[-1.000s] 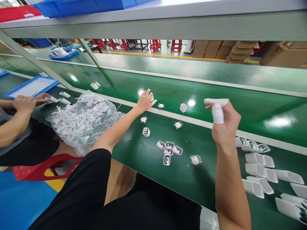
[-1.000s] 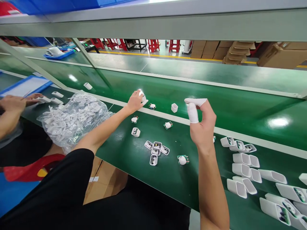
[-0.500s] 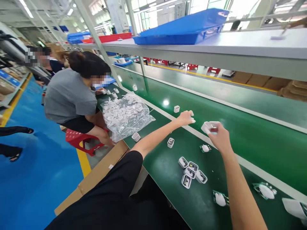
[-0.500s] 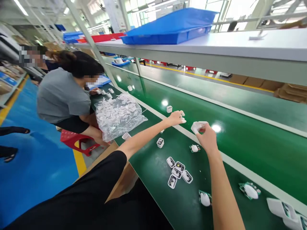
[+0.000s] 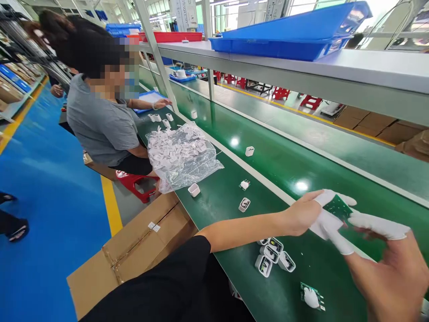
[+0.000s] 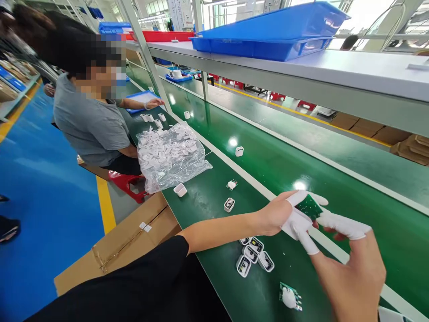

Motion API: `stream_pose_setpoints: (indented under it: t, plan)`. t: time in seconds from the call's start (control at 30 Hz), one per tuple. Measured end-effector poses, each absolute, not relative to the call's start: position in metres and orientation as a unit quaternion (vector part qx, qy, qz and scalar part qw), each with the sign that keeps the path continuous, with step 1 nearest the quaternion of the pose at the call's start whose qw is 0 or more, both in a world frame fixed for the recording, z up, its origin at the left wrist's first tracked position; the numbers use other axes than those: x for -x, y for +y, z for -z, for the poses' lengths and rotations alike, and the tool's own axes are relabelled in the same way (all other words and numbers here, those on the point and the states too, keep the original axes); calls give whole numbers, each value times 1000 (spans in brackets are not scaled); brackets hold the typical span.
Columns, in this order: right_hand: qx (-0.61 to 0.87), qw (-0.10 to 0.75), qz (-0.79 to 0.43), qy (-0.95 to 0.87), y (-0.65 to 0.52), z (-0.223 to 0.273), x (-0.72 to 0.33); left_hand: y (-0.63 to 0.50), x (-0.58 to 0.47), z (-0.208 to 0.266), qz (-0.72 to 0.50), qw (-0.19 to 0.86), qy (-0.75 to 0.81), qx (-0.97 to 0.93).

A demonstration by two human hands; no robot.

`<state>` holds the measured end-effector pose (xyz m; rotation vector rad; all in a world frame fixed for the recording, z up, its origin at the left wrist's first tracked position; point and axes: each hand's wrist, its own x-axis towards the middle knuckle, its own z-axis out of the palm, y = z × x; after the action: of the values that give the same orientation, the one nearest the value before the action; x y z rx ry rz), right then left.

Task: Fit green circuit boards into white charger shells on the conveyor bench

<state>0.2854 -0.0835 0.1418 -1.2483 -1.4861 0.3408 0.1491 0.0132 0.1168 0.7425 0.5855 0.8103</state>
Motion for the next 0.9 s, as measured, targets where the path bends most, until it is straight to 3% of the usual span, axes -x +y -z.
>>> stream_pose_setpoints:
  t: [0.1, 0.2, 0.37, 0.63, 0.9]
  plan:
    - [573, 520, -59, -631, -87, -146, -298, 9, -143, -126, -317, 849, 219, -362]
    - [571, 516, -52, -636, -84, -148, -311, 0, -131, -138, -325, 839, 160, -406]
    - [478, 496, -46, -723, -88, -155, -319, -12, -117, -150, -347, 805, 125, -465]
    - [423, 524, 107, -731, -99, -169, -309, -17, -111, -151, -338, 779, 107, -516]
    - [424, 525, 34, -737, -112, -178, -309, -21, -108, -158, -347, 778, 102, -513]
